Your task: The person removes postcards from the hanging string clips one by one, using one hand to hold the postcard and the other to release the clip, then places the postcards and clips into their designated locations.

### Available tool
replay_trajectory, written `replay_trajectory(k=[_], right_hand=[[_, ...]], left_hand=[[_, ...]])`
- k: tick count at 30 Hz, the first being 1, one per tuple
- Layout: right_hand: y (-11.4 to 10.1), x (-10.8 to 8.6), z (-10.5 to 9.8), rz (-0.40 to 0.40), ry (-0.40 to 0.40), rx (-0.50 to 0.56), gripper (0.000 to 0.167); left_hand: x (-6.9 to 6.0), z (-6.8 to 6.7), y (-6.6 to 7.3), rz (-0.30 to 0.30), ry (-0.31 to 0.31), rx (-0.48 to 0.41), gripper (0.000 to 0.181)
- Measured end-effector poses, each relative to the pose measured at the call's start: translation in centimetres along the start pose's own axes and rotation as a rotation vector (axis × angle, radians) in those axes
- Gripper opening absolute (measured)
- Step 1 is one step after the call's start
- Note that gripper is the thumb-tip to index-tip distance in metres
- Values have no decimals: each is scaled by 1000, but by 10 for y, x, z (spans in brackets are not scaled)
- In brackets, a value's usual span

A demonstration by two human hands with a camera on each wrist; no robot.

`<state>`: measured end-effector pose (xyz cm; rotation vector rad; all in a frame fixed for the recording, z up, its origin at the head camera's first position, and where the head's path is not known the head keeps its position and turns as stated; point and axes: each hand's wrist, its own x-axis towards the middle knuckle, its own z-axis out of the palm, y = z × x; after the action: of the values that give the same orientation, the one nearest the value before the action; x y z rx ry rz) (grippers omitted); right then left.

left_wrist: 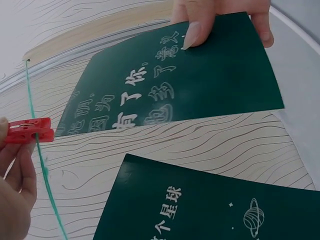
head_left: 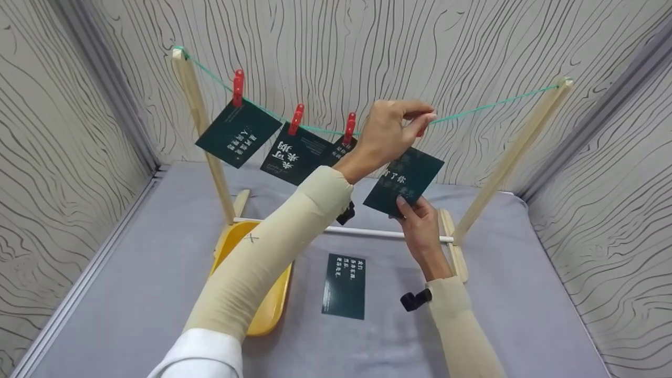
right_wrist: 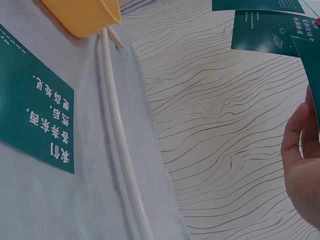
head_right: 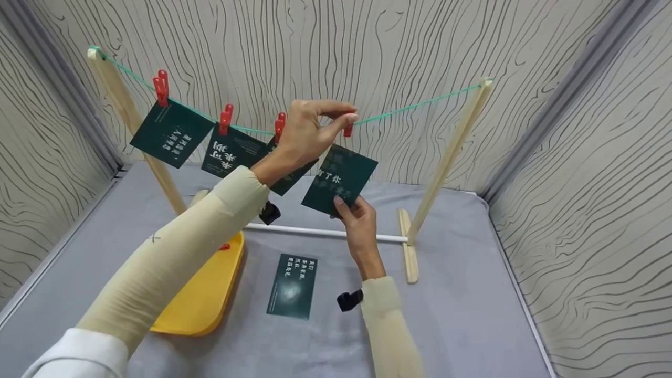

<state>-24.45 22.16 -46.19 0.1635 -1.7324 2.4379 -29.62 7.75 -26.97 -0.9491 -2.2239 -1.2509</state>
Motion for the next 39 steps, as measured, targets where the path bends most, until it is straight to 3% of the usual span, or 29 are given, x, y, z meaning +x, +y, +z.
replay_trajectory(k=[12, 30, 34, 39], right_hand=[[15, -10, -3, 19, -9, -8, 23], [33, -28, -4, 90, 4, 11, 25], [34, -30, -3, 102, 7, 20, 24], [38, -34, -4, 138, 17, -20, 27]], left_hand=[[-5, -3, -1, 25, -2, -23, 27], [-16, -9, -4, 180, 212, -41, 27], [-18, -10, -5, 205, 215, -55, 27], [-25, -10, -7, 215, 167, -94, 27]])
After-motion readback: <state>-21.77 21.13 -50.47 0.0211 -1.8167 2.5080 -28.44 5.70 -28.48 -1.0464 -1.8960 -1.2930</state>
